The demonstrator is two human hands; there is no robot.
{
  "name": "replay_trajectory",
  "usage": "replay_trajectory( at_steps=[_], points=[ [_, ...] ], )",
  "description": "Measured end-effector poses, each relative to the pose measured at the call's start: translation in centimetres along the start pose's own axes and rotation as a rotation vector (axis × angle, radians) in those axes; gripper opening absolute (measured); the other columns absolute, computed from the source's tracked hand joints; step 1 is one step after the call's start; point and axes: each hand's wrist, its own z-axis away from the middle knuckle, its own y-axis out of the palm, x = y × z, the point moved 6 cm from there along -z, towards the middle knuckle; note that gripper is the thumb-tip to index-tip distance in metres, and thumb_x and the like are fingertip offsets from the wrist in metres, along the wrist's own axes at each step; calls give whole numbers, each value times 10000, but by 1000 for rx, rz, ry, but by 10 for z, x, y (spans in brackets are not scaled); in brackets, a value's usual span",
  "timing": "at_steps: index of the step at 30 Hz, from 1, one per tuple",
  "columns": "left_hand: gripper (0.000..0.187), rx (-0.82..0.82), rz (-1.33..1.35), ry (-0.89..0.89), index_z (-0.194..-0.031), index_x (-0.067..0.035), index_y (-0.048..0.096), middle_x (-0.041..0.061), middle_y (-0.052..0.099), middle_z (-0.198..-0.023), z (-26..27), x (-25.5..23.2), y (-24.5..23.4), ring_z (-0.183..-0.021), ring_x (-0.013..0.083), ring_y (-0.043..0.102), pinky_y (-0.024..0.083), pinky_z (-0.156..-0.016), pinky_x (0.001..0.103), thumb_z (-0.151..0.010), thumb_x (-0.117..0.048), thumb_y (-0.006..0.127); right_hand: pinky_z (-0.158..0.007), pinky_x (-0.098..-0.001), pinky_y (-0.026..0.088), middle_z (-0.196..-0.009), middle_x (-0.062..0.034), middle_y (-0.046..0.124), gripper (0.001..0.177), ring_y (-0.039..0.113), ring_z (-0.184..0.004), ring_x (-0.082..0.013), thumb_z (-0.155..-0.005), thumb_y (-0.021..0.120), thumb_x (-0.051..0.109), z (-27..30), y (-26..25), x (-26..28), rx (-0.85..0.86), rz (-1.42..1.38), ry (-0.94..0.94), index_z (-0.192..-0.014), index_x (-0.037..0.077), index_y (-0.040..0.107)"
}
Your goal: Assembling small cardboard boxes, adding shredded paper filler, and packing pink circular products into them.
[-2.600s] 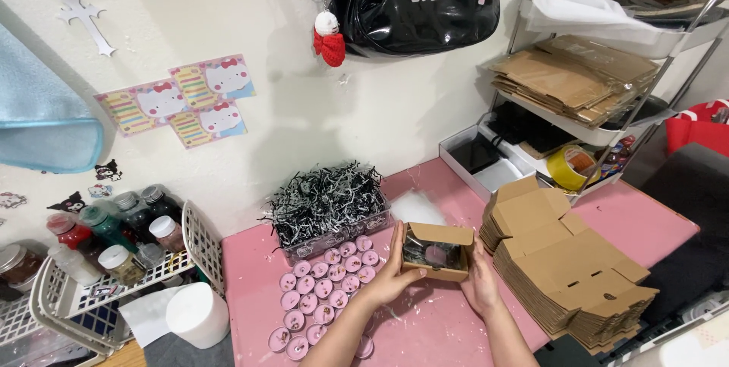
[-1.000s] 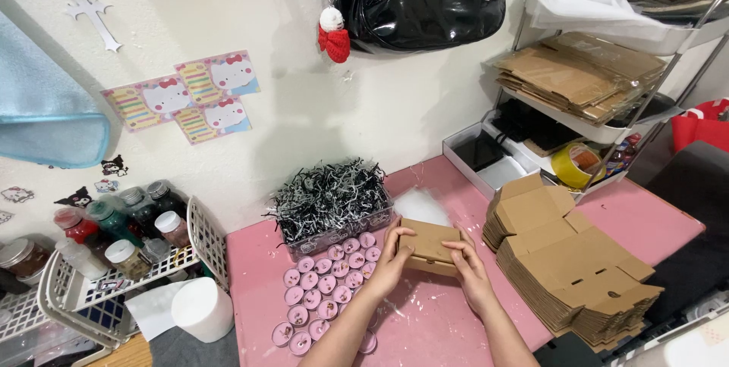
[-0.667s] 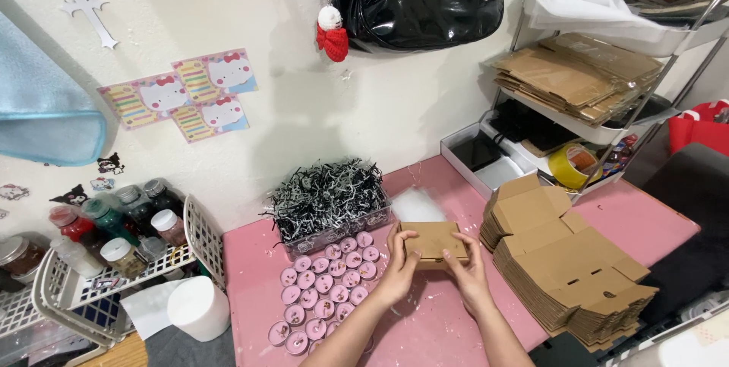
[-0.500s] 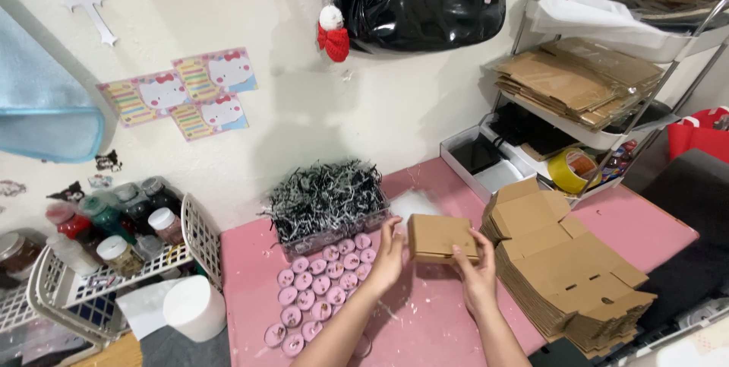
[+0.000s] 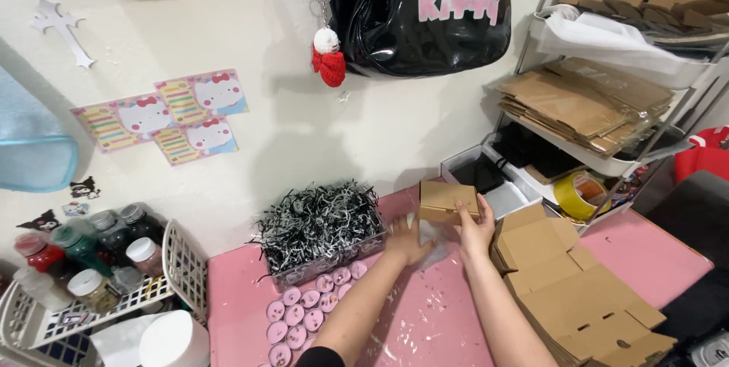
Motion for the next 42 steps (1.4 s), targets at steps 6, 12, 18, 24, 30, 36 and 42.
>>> replay_trajectory(
  at_steps=[6,12,18,24,30,36,42],
  points=[
    [967,145,-14,15,-1586,-96,224,265,161,-1632,50,-19,-22,-1531,439,109,197,-1153,646,-850,-622,564,-873,-416,581,-1320,-103,584,587,606,-1168,-238,-851,805,146,-60,-2,-73,-78,43,-28,-1354,93,507],
    [901,124,-22,170,-1558,-53,321,308,302,-1549,88,-23,-17,-1504,440,192,47,-1209,659,-886,-601,568,-1007,-482,487,-1272,-189,630,569,595,-1186,-352,-801,833,327,-71,12,-80,-91,758,-208,-1301,132,645],
    [1186,147,-25,162,-1597,-66,259,353,192,-1601,99,-43,-42,-1513,506,132,-7,-1197,685,-727,-762,666,-1070,-563,409,-1431,-200,501,641,436,-1345,-398,-814,809,455,-16,56,-10,54,1336,-398,-1347,142,638],
    [1287,206,-66,111,-1625,-88,140,353,69,-1645,85,-46,-7,-1534,529,6,-62,-1188,674,-707,-851,623,-1147,-538,331,-1485,-154,461,686,344,-1417,-399,-795,753,329,-21,61,-53,410,1444,-542,-1422,144,544],
    [1193,71,-47,92,-1585,40,104,316,117,-1628,82,-65,-17,-1542,441,41,-57,-1215,603,-853,-813,503,-1176,-565,270,-1431,-171,517,533,368,-1415,-421,-857,706,240,-2,60,-21,412,1372,-765,-1357,107,579],
    [550,-117,48,211,-1405,24,481,255,447,-1471,108,-119,-62,-1442,395,342,169,-1195,602,-1012,-355,541,-1072,-441,466,-1350,-156,616,528,576,-1273,-364,-814,676,140,67,-12,102,531,886,-594,-1336,97,610],
    [341,27,534,222,-1272,-34,619,182,621,-1287,140,-172,-66,-1111,332,663,502,-1004,413,-981,-175,508,-1023,-425,512,-1273,-179,672,612,640,-1189,-359,-718,871,359,85,-124,129,192,1395,-285,-1231,80,689]
  ],
)
